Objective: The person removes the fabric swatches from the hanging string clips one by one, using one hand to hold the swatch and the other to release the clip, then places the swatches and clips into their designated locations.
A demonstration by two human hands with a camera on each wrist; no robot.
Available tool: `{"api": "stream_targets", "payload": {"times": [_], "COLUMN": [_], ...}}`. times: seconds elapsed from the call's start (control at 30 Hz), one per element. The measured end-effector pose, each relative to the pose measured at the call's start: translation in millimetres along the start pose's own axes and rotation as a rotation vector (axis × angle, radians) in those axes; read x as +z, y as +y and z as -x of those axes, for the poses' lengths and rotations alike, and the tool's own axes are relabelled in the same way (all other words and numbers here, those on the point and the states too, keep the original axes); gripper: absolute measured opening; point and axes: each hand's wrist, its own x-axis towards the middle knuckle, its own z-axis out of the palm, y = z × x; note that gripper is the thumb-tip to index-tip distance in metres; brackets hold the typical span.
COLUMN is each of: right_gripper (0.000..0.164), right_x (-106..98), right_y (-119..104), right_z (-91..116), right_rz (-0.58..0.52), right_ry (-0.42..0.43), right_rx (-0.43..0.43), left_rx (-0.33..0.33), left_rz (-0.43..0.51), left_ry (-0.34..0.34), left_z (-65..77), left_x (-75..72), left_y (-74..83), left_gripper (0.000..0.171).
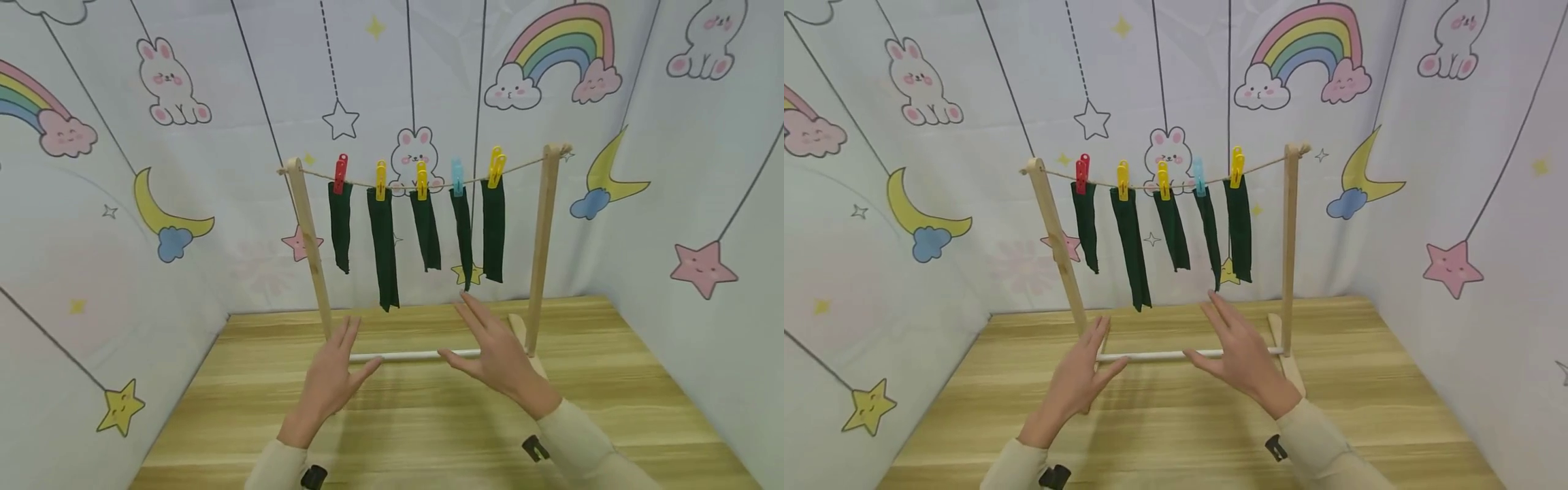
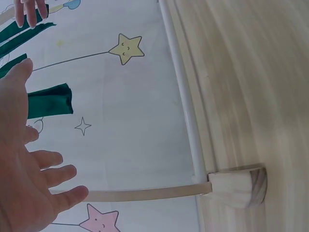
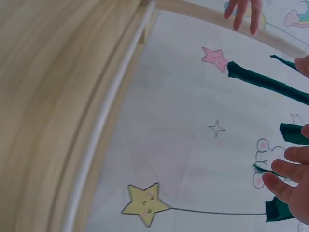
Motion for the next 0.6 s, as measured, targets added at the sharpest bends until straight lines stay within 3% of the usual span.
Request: {"api": "stream_targets", "payload": {"times": [0.27, 0.6], "right_gripper": [0.085, 0.083], "right_x": [3, -8], "right_y": [-13, -20], "right_z": [-38, -88], "right_rz": [-0.039, -0.029], "right_ry": [0.036, 0.027], "right_rx": [-0.081, -0.158], "left_rx": [-0.026, 0.013], "left_rz": [0.066, 0.112], "left_ry": [0.030, 0.088], "left_z": [-8.3, -36.1], "left_x": [-16.4, -37.0], "left_y": [-3.7, -2.4], "left_gripper": [0.088, 0.087]}}
